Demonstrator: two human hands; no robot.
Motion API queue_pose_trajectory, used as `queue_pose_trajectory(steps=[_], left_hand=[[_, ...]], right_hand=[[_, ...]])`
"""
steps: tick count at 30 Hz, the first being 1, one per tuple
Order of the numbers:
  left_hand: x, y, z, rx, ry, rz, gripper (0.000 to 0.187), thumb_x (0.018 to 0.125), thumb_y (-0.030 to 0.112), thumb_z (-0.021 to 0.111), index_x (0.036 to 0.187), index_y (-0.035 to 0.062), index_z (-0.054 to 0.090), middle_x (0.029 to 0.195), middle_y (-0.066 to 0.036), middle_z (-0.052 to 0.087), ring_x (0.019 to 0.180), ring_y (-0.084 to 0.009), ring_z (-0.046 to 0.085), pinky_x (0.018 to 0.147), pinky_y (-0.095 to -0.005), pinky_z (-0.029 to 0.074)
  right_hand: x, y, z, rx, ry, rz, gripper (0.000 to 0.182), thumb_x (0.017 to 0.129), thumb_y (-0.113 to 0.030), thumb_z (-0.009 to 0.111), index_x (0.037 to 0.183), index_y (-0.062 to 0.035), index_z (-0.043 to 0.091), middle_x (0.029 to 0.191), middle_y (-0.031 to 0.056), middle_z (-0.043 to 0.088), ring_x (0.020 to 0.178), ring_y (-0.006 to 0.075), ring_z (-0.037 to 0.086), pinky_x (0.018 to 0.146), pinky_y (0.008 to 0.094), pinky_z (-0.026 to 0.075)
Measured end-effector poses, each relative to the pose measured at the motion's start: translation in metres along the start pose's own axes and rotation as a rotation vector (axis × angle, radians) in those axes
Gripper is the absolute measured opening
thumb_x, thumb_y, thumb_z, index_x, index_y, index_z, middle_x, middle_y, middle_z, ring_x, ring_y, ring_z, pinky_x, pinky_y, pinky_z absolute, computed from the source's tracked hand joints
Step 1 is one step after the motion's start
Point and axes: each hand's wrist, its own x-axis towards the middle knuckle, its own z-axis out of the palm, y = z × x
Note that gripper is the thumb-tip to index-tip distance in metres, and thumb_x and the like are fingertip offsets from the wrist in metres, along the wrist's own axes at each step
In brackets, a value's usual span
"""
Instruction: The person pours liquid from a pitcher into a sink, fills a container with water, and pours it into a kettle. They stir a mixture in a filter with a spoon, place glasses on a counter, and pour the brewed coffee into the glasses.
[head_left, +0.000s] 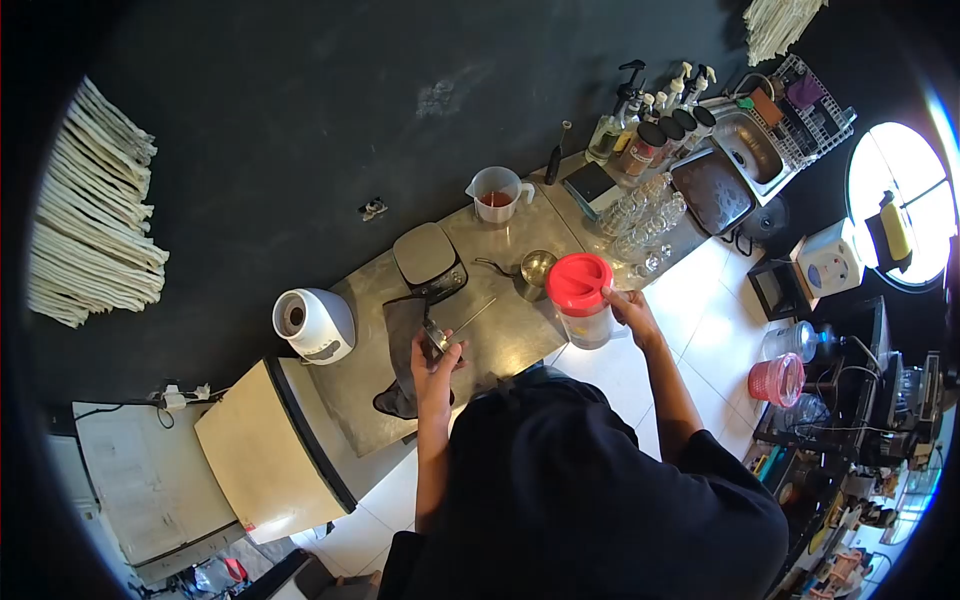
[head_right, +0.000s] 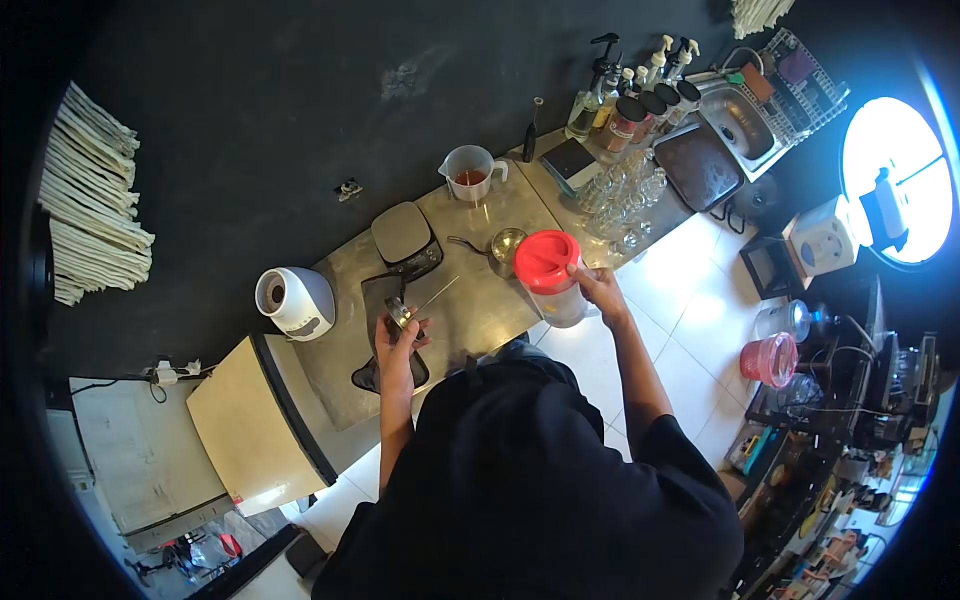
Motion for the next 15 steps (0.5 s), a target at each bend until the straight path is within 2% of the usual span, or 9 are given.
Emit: queue_pose_trajectory(steps=[2,3,5,9,11,13,15], left_hand=[[0.003,-0.001,-0.004,-0.014,0.01,-0.013,0.053,0.09,0.017,0.072,0.134,0.0082,0.045,0.124,-0.01,0.061,0.102,-0.0253,0.068,0.074,-0.0332,0.056],[0.004,-0.001,-0.006,-0.036,0.021,-0.026,0.058,0.089,0.014,0.073,0.138,0.0083,0.042,0.124,-0.009,0.06,0.102,-0.0242,0.069,0.074,-0.0322,0.057],[0.005,0.0,-0.009,-0.035,0.043,-0.027,0.056,0.09,0.016,0.073,0.137,0.0084,0.043,0.124,-0.009,0.06,0.102,-0.0244,0.069,0.074,-0.0322,0.056],[0.005,0.002,-0.01,-0.069,0.119,0.009,0.053,0.091,0.02,0.073,0.134,0.0087,0.044,0.124,-0.009,0.061,0.1,-0.0246,0.069,0.073,-0.032,0.056],[0.005,0.004,-0.012,-0.055,0.132,0.007,0.054,0.091,0.021,0.073,0.136,0.0091,0.044,0.124,-0.009,0.061,0.099,-0.0248,0.069,0.072,-0.032,0.056],[0.003,0.005,-0.011,-0.034,0.212,0.053,0.044,0.095,0.022,0.067,0.131,0.0078,0.046,0.123,-0.011,0.061,0.097,-0.0261,0.069,0.068,-0.032,0.058],[0.001,0.007,-0.016,-0.031,0.231,0.053,0.044,0.095,0.023,0.067,0.131,0.0074,0.046,0.124,-0.011,0.06,0.096,-0.026,0.069,0.068,-0.032,0.058]], right_hand=[[-0.011,0.008,0.005,0.142,-0.036,-0.065,0.048,0.091,-0.044,0.069,0.057,-0.0175,0.049,0.055,-0.0088,0.037,0.052,0.0045,0.03,0.05,0.0282,0.019],[-0.013,0.009,0.009,0.148,-0.036,-0.063,0.048,0.091,-0.044,0.069,0.057,-0.0175,0.049,0.055,-0.0088,0.037,0.052,0.0045,0.03,0.05,0.0282,0.019],[-0.018,0.013,0.02,0.208,-0.074,-0.123,0.049,0.094,-0.041,0.066,0.056,-0.0176,0.045,0.056,-0.0094,0.035,0.053,0.0043,0.028,0.05,0.0281,0.018],[-0.021,0.019,0.057,0.274,-0.118,-0.183,0.044,0.096,-0.033,0.067,0.059,-0.016,0.049,0.059,-0.0099,0.038,0.055,0.0031,0.029,0.051,0.0277,0.02],[-0.011,0.036,0.077,0.346,-0.154,-0.132,0.035,0.095,-0.033,0.068,0.069,-0.0127,0.06,0.065,-0.0093,0.045,0.059,0.0023,0.034,0.053,0.0257,0.025],[-0.011,0.038,0.105,0.36,-0.175,-0.098,0.032,0.096,-0.034,0.067,0.073,-0.0113,0.063,0.07,-0.0079,0.05,0.064,0.0028,0.04,0.058,0.0243,0.032],[-0.004,0.039,0.131,0.367,-0.228,-0.105,0.035,0.098,-0.033,0.064,0.071,-0.0111,0.06,0.068,-0.0071,0.047,0.063,0.0042,0.038,0.057,0.0257,0.03]])
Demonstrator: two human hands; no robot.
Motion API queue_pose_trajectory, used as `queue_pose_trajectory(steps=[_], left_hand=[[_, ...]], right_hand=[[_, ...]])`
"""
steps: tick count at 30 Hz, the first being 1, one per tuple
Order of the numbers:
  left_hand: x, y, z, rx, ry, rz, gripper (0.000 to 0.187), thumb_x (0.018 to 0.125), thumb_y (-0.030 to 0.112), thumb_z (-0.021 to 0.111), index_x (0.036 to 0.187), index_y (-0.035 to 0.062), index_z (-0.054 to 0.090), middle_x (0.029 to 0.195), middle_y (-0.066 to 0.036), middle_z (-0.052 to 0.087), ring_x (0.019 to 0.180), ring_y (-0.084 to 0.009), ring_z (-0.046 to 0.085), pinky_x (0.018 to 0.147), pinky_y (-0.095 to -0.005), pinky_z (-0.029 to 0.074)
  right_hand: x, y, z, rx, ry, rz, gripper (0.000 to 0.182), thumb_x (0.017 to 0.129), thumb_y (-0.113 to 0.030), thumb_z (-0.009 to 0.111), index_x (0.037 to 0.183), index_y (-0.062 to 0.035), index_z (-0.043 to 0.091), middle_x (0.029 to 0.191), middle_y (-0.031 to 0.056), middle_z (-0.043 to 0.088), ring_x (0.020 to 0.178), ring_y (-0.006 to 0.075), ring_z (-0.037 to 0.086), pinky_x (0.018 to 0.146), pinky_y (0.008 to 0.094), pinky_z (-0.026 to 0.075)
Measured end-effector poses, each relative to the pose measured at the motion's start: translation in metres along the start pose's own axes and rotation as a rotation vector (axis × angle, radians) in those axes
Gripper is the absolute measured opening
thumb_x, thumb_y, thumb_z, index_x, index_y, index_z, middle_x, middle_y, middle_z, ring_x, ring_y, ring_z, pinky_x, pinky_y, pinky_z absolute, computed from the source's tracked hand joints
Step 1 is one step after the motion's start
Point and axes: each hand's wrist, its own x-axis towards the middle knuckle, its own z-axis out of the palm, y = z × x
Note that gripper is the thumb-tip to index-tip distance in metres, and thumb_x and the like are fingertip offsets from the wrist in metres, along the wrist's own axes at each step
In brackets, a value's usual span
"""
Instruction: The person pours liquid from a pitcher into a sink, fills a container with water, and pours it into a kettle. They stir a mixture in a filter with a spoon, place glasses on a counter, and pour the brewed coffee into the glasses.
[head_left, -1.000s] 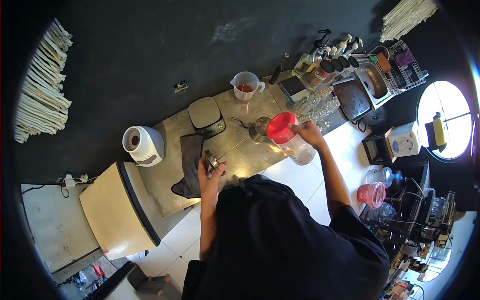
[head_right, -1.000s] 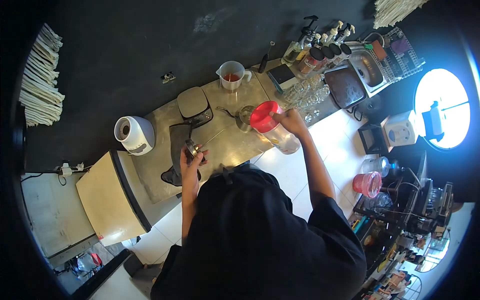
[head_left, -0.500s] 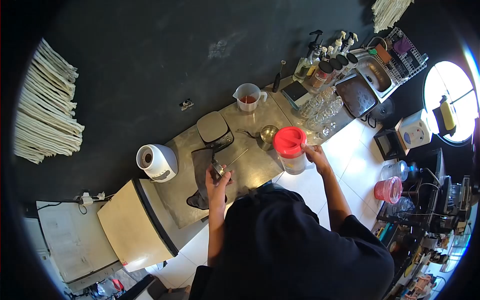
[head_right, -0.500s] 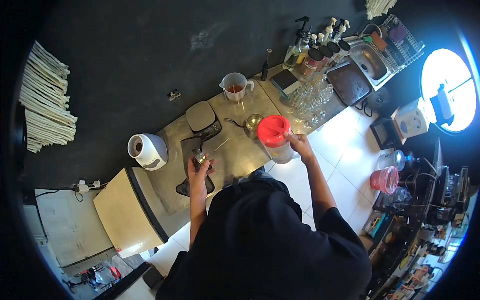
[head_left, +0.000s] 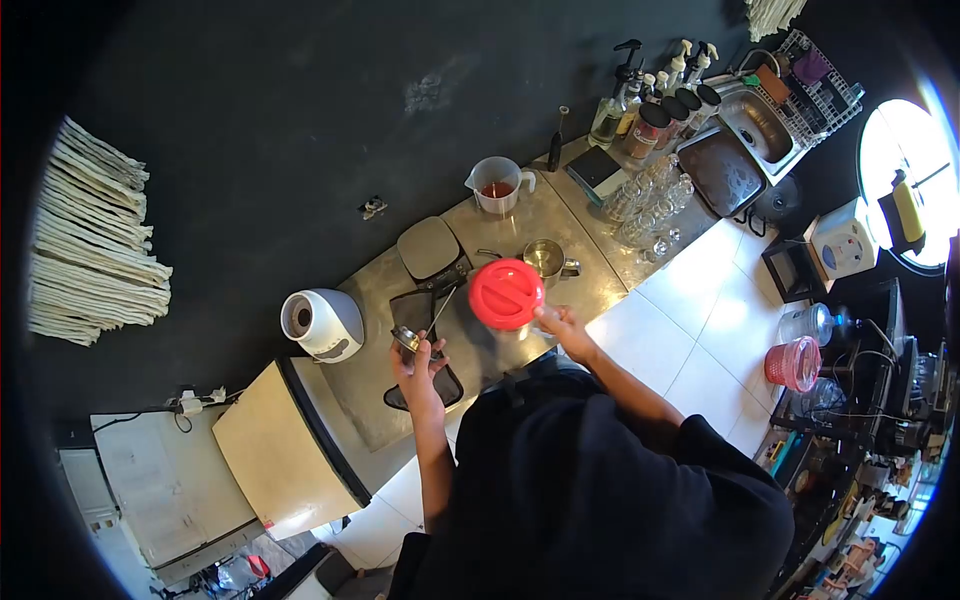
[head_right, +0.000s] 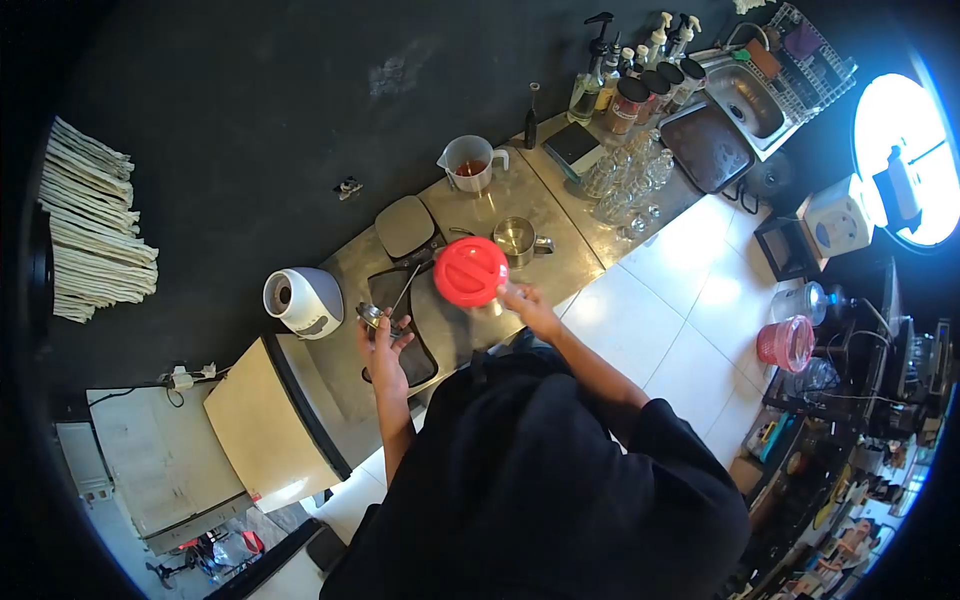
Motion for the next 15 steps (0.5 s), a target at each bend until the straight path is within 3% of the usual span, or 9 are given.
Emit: queue_pose_trajectory(steps=[2,4,5,9,11,14,15], left_hand=[[-0.003,0.002,-0.006,-0.035,0.038,-0.046,0.056,0.092,0.02,0.072,0.138,0.0078,0.043,0.127,-0.01,0.058,0.098,-0.0238,0.069,0.072,-0.0319,0.056],[-0.009,0.005,-0.01,-0.003,0.06,-0.025,0.058,0.091,0.02,0.072,0.139,0.0071,0.042,0.126,-0.01,0.058,0.098,-0.0235,0.068,0.072,-0.0318,0.056],[-0.011,0.005,-0.011,0.023,0.073,-0.004,0.06,0.091,0.019,0.073,0.14,0.0064,0.041,0.126,-0.011,0.058,0.098,-0.0231,0.068,0.072,-0.0317,0.056],[-0.014,0.004,-0.011,0.113,0.124,0.046,0.054,0.092,0.02,0.071,0.137,0.0067,0.043,0.125,-0.011,0.06,0.098,-0.0249,0.069,0.07,-0.0309,0.056],[-0.015,0.008,-0.005,0.156,0.14,0.065,0.06,0.09,0.016,0.073,0.14,0.0058,0.04,0.127,-0.012,0.058,0.098,-0.0248,0.069,0.071,-0.0314,0.056],[-0.01,0.007,0.001,0.177,0.12,0.126,0.067,0.088,0.011,0.075,0.143,0.0058,0.038,0.13,-0.013,0.056,0.103,-0.0235,0.067,0.072,-0.0319,0.056],[-0.007,0.011,0.004,0.215,0.096,0.155,0.074,0.084,0.007,0.078,0.145,0.0054,0.036,0.133,-0.014,0.053,0.109,-0.0226,0.063,0.078,-0.033,0.056]], right_hand=[[0.01,0.011,0.014,0.009,-0.057,0.003,0.037,0.1,-0.033,0.061,0.07,-0.011,0.057,0.066,-0.0064,0.044,0.062,0.0056,0.036,0.057,0.0271,0.029],[0.019,0.022,0.022,-0.144,-0.227,-0.078,0.035,0.101,-0.032,0.059,0.078,-0.006,0.062,0.072,-0.0035,0.053,0.069,0.0074,0.046,0.065,0.027,0.039],[0.029,0.032,0.022,-0.116,-0.283,-0.047,0.036,0.102,-0.034,0.058,0.085,-0.0031,0.066,0.078,-0.0013,0.06,0.079,0.0088,0.053,0.076,0.027,0.043],[0.036,0.03,0.034,-0.146,-0.3,-0.035,0.038,0.101,-0.038,0.059,0.088,-0.0026,0.067,0.078,-0.0004,0.061,0.082,0.0092,0.055,0.079,0.0276,0.045],[0.038,0.028,0.026,-0.385,-0.282,-0.024,0.041,0.1,-0.041,0.06,0.092,-0.0012,0.067,0.082,0.0011,0.064,0.084,0.0097,0.058,0.079,0.0301,0.047],[0.03,0.017,0.019,-0.511,-0.224,-0.046,0.037,0.098,-0.038,0.063,0.098,-0.0011,0.066,0.09,0.0061,0.066,0.086,0.015,0.061,0.081,0.032,0.048],[0.029,0.015,0.014,-0.508,-0.225,-0.047,0.037,0.098,-0.038,0.063,0.098,-0.0011,0.066,0.09,0.0061,0.066,0.086,0.015,0.061,0.081,0.032,0.048]])
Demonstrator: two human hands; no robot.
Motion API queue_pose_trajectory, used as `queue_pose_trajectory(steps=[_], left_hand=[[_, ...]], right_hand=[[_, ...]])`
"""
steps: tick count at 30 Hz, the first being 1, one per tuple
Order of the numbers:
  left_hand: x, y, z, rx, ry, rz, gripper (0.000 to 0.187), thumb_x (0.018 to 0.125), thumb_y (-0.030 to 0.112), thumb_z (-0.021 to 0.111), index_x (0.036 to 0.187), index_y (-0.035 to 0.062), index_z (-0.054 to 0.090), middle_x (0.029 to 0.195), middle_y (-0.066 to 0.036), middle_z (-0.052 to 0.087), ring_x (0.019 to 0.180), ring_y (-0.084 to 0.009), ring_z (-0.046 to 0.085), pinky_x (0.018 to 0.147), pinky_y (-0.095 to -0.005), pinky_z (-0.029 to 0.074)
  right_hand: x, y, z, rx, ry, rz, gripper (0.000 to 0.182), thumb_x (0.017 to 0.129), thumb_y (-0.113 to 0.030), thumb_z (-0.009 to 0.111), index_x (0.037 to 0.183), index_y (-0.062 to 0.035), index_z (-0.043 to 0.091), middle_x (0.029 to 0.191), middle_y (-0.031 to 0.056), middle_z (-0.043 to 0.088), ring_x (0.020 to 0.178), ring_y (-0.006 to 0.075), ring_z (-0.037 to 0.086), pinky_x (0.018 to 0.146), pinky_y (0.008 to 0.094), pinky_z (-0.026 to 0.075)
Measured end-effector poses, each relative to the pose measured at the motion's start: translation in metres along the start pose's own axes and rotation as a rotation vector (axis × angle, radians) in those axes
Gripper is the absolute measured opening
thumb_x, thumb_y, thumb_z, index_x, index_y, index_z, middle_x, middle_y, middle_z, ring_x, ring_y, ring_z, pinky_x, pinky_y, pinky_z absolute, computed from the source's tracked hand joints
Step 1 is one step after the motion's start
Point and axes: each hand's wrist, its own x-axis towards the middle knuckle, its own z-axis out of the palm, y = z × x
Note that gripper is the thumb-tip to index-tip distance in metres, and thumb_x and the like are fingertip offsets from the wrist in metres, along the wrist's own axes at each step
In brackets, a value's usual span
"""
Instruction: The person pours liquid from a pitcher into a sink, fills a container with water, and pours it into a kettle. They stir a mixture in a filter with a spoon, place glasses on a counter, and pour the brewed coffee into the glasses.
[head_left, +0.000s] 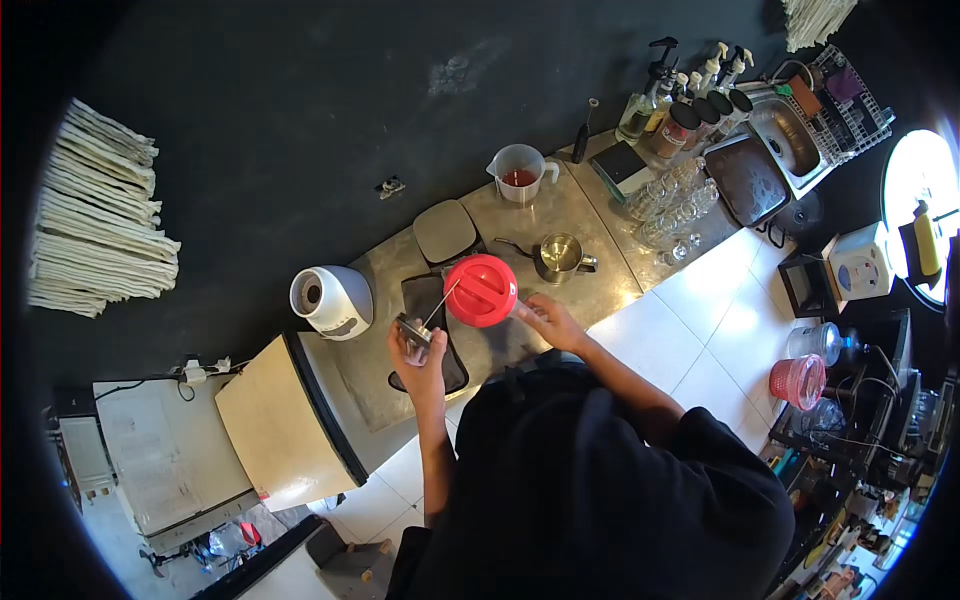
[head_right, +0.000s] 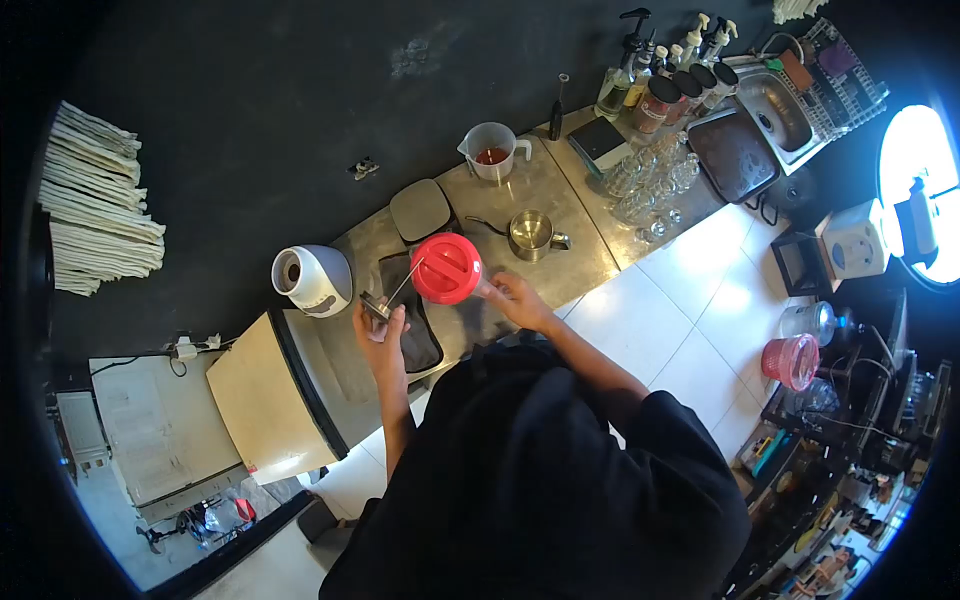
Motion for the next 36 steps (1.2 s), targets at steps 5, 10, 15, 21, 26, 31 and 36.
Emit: queue_pose_trajectory(steps=[5,10,15,21,26,31,36], left_hand=[[0.008,0.035,0.051,0.114,-0.158,0.184,0.087,0.074,0.009,0.086,0.145,0.0053,0.036,0.133,-0.013,0.054,0.11,-0.0189,0.061,0.082,-0.0297,0.053],[0.026,0.047,0.153,0.814,-0.544,0.644,0.087,0.069,0.03,0.085,0.139,0.0065,0.041,0.126,-0.018,0.055,0.107,-0.0344,0.063,0.083,-0.0436,0.055],[0.054,-0.036,0.237,1.228,-0.708,0.605,0.081,0.065,0.028,0.086,0.131,0.006,0.044,0.12,-0.016,0.056,0.108,-0.0348,0.062,0.083,-0.0428,0.056],[0.055,-0.09,0.254,1.364,-0.689,0.57,0.088,0.059,0.029,0.091,0.13,0.0052,0.044,0.124,-0.018,0.055,0.115,-0.0374,0.059,0.089,-0.0414,0.055],[0.058,-0.1,0.26,1.323,-0.615,0.489,0.096,0.051,0.037,0.096,0.128,0.0071,0.047,0.133,-0.019,0.053,0.124,-0.0369,0.054,0.097,-0.0421,0.051],[0.058,-0.084,0.269,1.402,-0.631,0.359,0.101,0.049,0.044,0.095,0.131,0.0066,0.049,0.132,-0.015,0.057,0.129,-0.0346,0.052,0.098,-0.0427,0.049],[0.058,-0.086,0.269,1.525,-0.542,0.474,0.107,0.047,0.055,0.093,0.132,0.0039,0.054,0.132,-0.016,0.06,0.132,-0.0327,0.051,0.108,-0.0467,0.039]], right_hand=[[0.001,0.016,-0.057,-0.467,0.775,-0.326,0.027,0.093,-0.025,0.068,0.101,0.0008,0.064,0.096,0.0173,0.063,0.087,0.0343,0.065,0.081,0.0419,0.05],[0.027,0.057,-0.111,-0.452,0.72,-0.142,0.03,0.098,-0.028,0.059,0.107,0.0001,0.065,0.096,0.017,0.067,0.09,0.0314,0.065,0.08,0.0396,0.049],[0.042,0.091,-0.126,-0.269,0.408,0.093,0.037,0.102,-0.033,0.053,0.102,0.0019,0.065,0.085,0.0135,0.065,0.081,0.0207,0.059,0.077,0.0341,0.046],[0.045,0.111,-0.129,-0.059,0.365,0.0,0.035,0.099,-0.032,0.057,0.099,0.0011,0.065,0.078,0.0167,0.063,0.076,0.0207,0.059,0.07,0.0373,0.046],[0.043,0.096,-0.131,0.039,0.347,0.023,0.03,0.1,-0.028,0.057,0.096,0.0005,0.065,0.078,0.0036,0.06,0.079,0.0117,0.053,0.073,0.0295,0.043],[0.043,0.091,-0.136,0.052,0.269,0.041,0.028,0.101,-0.027,0.057,0.095,-0.0011,0.066,0.08,-0.0021,0.058,0.079,0.0085,0.05,0.073,0.0259,0.041],[0.044,0.102,-0.14,0.009,0.301,0.047,0.033,0.097,-0.031,0.065,0.103,0.0007,0.069,0.088,0.0084,0.071,0.087,0.0149,0.062,0.08,0.0303,0.048]])
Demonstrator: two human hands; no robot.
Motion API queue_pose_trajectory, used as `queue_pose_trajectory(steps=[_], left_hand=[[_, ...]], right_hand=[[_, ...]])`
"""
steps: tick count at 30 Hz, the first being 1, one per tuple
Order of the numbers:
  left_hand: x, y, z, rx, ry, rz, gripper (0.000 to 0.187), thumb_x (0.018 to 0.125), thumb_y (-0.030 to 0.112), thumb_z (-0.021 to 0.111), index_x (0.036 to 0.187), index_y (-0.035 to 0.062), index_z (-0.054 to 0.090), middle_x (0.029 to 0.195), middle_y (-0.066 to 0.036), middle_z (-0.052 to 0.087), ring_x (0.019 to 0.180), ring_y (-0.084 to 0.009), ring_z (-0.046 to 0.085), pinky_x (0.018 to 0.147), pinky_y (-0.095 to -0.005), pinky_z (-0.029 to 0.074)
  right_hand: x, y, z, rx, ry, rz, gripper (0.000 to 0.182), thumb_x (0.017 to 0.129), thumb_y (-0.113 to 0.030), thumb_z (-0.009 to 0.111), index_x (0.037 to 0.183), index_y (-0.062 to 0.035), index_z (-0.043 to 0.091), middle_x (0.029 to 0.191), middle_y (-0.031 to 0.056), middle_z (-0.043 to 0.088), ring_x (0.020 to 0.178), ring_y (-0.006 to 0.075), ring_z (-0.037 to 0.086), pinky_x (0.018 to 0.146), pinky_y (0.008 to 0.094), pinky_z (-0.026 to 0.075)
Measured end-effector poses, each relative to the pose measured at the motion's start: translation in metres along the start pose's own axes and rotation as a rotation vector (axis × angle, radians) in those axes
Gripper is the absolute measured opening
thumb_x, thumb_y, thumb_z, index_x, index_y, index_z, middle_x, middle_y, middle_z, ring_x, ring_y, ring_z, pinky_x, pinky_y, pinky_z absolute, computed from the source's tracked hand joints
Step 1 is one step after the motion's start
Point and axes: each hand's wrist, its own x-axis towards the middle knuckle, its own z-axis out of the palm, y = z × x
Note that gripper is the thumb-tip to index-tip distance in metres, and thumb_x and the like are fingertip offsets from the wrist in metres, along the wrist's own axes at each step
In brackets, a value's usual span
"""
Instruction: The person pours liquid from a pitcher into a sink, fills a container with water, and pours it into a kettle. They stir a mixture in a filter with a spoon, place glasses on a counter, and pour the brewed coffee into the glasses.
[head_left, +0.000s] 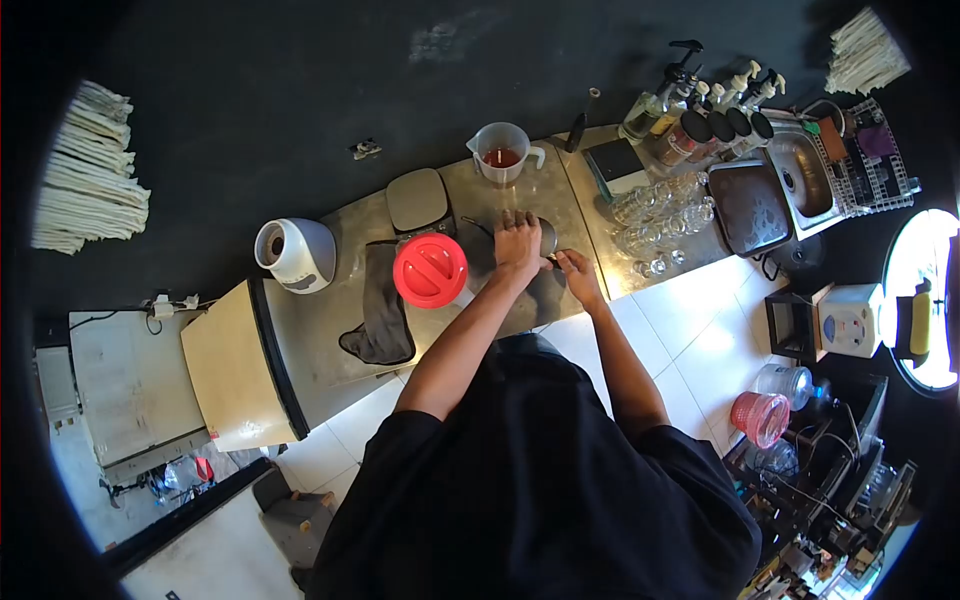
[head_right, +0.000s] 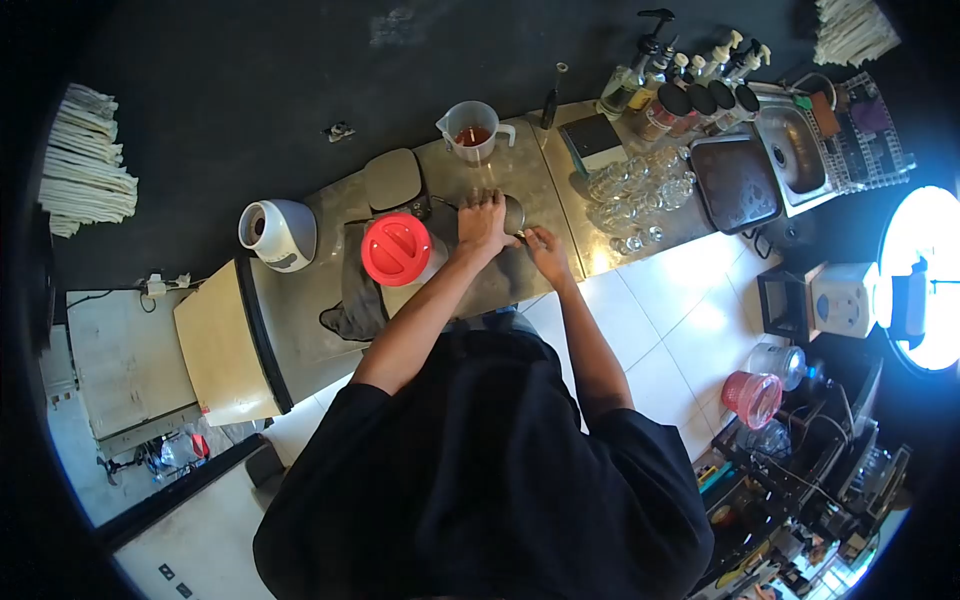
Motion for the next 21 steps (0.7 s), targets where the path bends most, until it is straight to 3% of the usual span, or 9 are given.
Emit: queue_pose_trajectory(steps=[2,8,10,21], left_hand=[[-0.003,0.0,0.001,0.023,0.013,0.016,0.109,0.047,0.057,0.092,0.134,0.0032,0.053,0.133,-0.017,0.059,0.133,-0.0333,0.05,0.108,-0.0475,0.039],[0.003,-0.001,-0.015,0.135,-0.041,0.005,0.111,0.051,0.066,0.086,0.134,-0.0018,0.055,0.136,-0.019,0.059,0.135,-0.0341,0.047,0.107,-0.051,0.037],[0.004,-0.004,-0.015,0.193,-0.092,-0.022,0.115,0.051,0.073,0.082,0.134,-0.0021,0.055,0.138,-0.02,0.057,0.137,-0.0329,0.045,0.111,-0.0527,0.032],[-0.011,-0.007,0.005,0.15,-0.006,0.03,0.117,0.058,0.072,0.079,0.142,-0.003,0.046,0.137,-0.023,0.057,0.134,-0.0358,0.049,0.114,-0.0549,0.028]], right_hand=[[-0.005,-0.007,0.001,-0.021,0.004,0.018,0.032,0.098,-0.03,0.063,0.107,0.0005,0.069,0.095,0.0127,0.072,0.09,0.0194,0.065,0.083,0.0324,0.048],[-0.002,-0.007,0.0,-0.051,-0.023,0.036,0.032,0.099,-0.029,0.059,0.108,0.0001,0.069,0.094,0.0135,0.072,0.088,0.02,0.065,0.082,0.0325,0.048],[-0.001,-0.005,-0.001,-0.058,-0.025,0.042,0.033,0.098,-0.03,0.059,0.109,0.0,0.069,0.094,0.0138,0.072,0.089,0.0205,0.065,0.082,0.0328,0.048],[0.002,0.003,0.002,-0.098,0.002,0.016,0.034,0.098,-0.032,0.061,0.107,-0.0006,0.07,0.092,0.0174,0.072,0.089,0.0231,0.068,0.08,0.0342,0.05]])
